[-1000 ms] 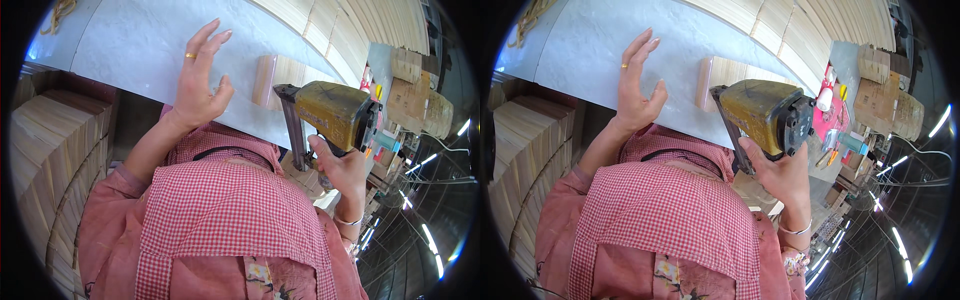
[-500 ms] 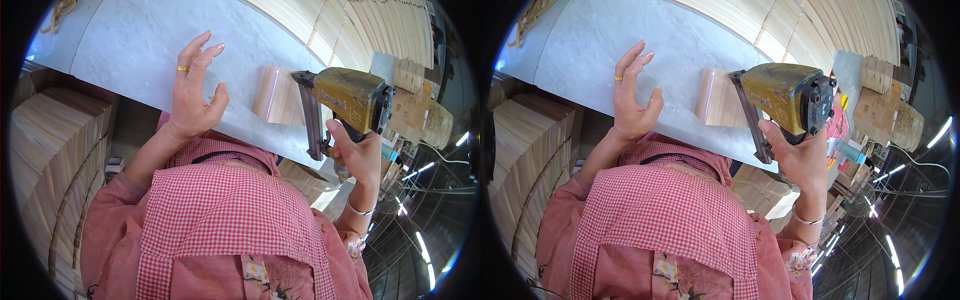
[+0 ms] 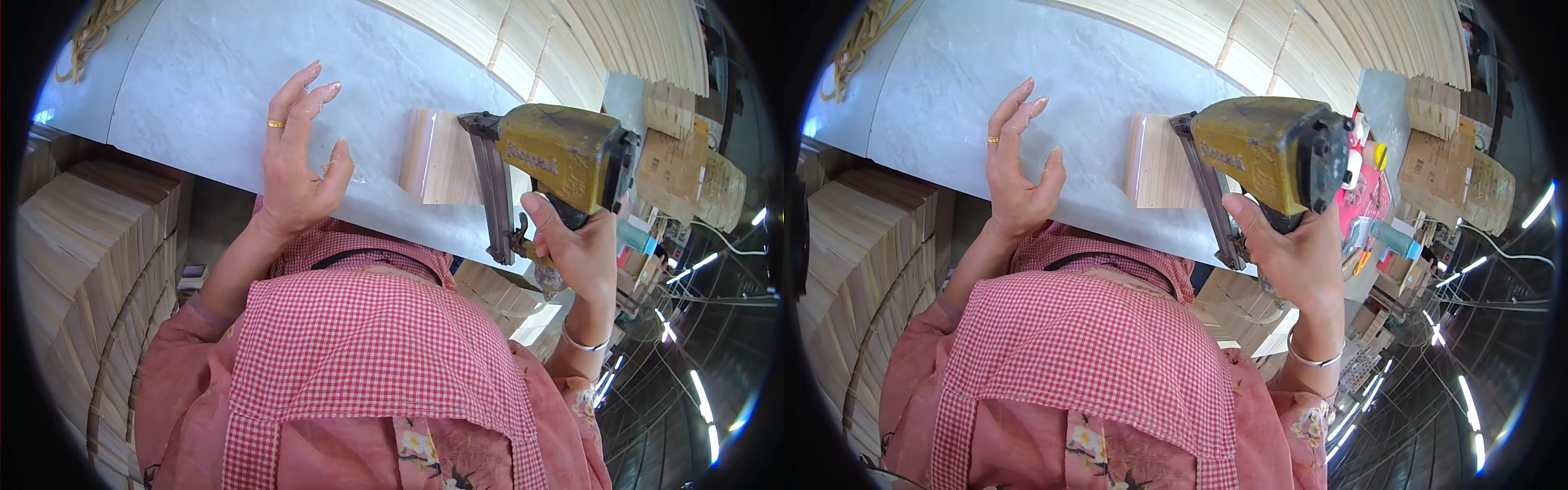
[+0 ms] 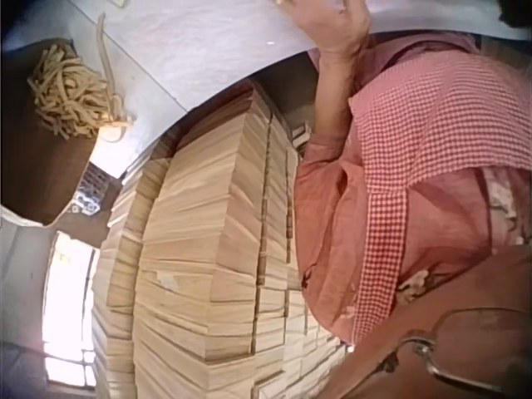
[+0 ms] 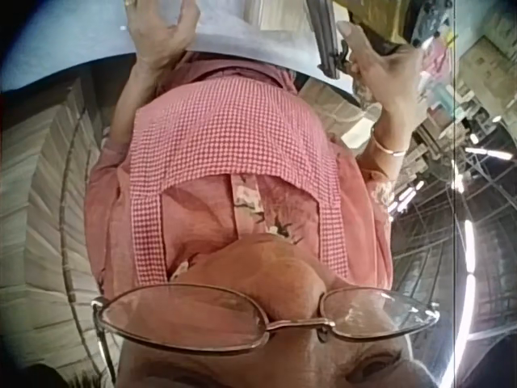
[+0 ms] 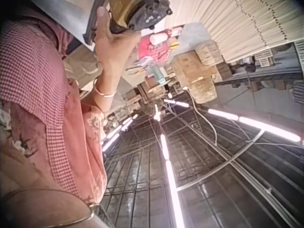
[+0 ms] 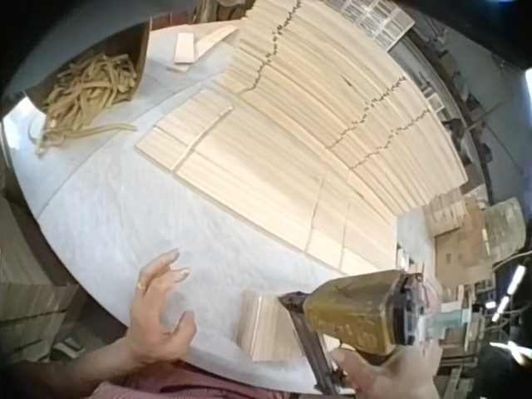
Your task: Assemble wooden boxes by gluing and stapling pieces together.
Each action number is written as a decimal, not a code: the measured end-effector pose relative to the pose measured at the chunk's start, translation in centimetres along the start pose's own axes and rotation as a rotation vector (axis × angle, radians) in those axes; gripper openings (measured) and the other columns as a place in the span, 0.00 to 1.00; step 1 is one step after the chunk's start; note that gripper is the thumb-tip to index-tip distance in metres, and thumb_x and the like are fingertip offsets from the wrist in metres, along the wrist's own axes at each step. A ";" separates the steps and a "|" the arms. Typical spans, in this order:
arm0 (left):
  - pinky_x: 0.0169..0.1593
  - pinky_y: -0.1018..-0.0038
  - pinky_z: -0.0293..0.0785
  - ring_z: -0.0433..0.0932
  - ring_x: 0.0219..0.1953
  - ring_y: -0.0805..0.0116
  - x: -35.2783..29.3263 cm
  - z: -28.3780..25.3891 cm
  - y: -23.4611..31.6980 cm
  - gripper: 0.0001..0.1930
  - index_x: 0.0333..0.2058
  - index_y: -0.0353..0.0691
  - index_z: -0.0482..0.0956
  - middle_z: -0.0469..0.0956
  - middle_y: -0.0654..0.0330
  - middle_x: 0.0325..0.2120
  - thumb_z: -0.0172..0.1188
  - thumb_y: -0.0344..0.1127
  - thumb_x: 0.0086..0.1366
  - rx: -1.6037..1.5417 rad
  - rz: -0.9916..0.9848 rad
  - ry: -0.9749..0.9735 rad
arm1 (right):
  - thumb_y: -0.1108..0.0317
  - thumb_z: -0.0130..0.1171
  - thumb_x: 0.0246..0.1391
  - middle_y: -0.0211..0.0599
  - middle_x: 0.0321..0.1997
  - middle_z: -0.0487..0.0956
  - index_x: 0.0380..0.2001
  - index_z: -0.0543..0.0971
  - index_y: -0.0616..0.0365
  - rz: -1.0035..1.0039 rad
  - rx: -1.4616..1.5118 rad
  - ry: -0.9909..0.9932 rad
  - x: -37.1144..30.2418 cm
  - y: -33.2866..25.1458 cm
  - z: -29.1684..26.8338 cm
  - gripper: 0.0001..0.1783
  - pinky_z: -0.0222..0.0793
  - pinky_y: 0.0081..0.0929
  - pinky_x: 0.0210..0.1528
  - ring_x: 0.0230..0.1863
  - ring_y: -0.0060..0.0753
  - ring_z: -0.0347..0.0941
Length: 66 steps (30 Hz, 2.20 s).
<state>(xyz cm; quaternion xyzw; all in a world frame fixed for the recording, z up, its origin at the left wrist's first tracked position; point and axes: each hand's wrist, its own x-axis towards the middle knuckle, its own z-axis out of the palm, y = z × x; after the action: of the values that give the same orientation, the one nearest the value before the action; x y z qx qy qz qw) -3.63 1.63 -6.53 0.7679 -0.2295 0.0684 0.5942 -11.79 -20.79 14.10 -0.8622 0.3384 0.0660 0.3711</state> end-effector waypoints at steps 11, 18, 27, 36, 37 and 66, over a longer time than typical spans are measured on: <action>0.71 0.52 0.56 0.61 0.70 0.51 3.1 3.6 6.8 0.22 0.44 0.40 0.77 0.68 0.48 0.63 0.71 0.39 0.51 0.184 0.226 -0.448 | 0.68 0.73 0.54 0.27 0.20 0.76 0.40 0.80 0.65 0.083 -0.043 0.058 0.9 5.4 -6.3 0.15 0.60 0.17 0.17 0.16 0.18 0.65; 0.69 0.52 0.55 0.63 0.63 0.49 3.9 9.6 7.5 0.23 0.39 0.42 0.73 0.66 0.45 0.61 0.74 0.38 0.46 0.384 0.350 -0.594 | 0.68 0.73 0.54 0.28 0.20 0.76 0.40 0.80 0.65 0.129 -0.025 0.058 1.6 5.7 -6.3 0.15 0.60 0.17 0.17 0.15 0.17 0.64; 0.59 0.58 0.61 0.68 0.51 0.51 4.5 9.9 7.4 0.17 0.35 0.40 0.73 0.70 0.47 0.47 0.69 0.32 0.46 0.325 0.391 -0.514 | 0.68 0.71 0.56 0.28 0.20 0.76 0.39 0.80 0.65 0.179 0.024 0.003 2.2 5.8 -6.9 0.14 0.60 0.17 0.17 0.15 0.17 0.64; 0.64 0.56 0.59 0.66 0.58 0.47 4.7 8.7 7.6 0.27 0.44 0.40 0.74 0.69 0.44 0.54 0.74 0.39 0.45 0.291 0.348 -0.723 | 0.68 0.71 0.55 0.27 0.19 0.76 0.38 0.80 0.64 0.139 -0.020 0.113 1.0 6.8 -7.0 0.13 0.59 0.17 0.16 0.15 0.17 0.64; 0.64 0.56 0.59 0.66 0.58 0.47 4.7 8.3 7.6 0.27 0.44 0.40 0.74 0.69 0.44 0.54 0.74 0.39 0.45 0.313 0.344 -0.715 | 0.67 0.71 0.54 0.28 0.20 0.76 0.38 0.80 0.64 0.126 -0.009 0.162 0.9 7.4 -7.1 0.13 0.59 0.17 0.17 0.15 0.17 0.64; 0.32 0.71 0.80 0.82 0.31 0.63 -59.2 -15.3 12.7 0.27 0.58 0.39 0.73 0.82 0.56 0.37 0.66 0.42 0.63 -0.956 -1.583 1.255 | 0.64 0.62 0.58 0.59 0.54 0.78 0.60 0.72 0.70 -0.587 -0.665 0.067 10.6 21.7 4.1 0.30 0.72 0.41 0.57 0.50 0.59 0.77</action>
<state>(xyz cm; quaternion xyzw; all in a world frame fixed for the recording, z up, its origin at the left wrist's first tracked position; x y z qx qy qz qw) -58.95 29.70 -13.39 0.2194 0.6621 -0.0488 0.7149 -16.85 -34.41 -5.68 -0.9959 0.0515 0.0350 0.0655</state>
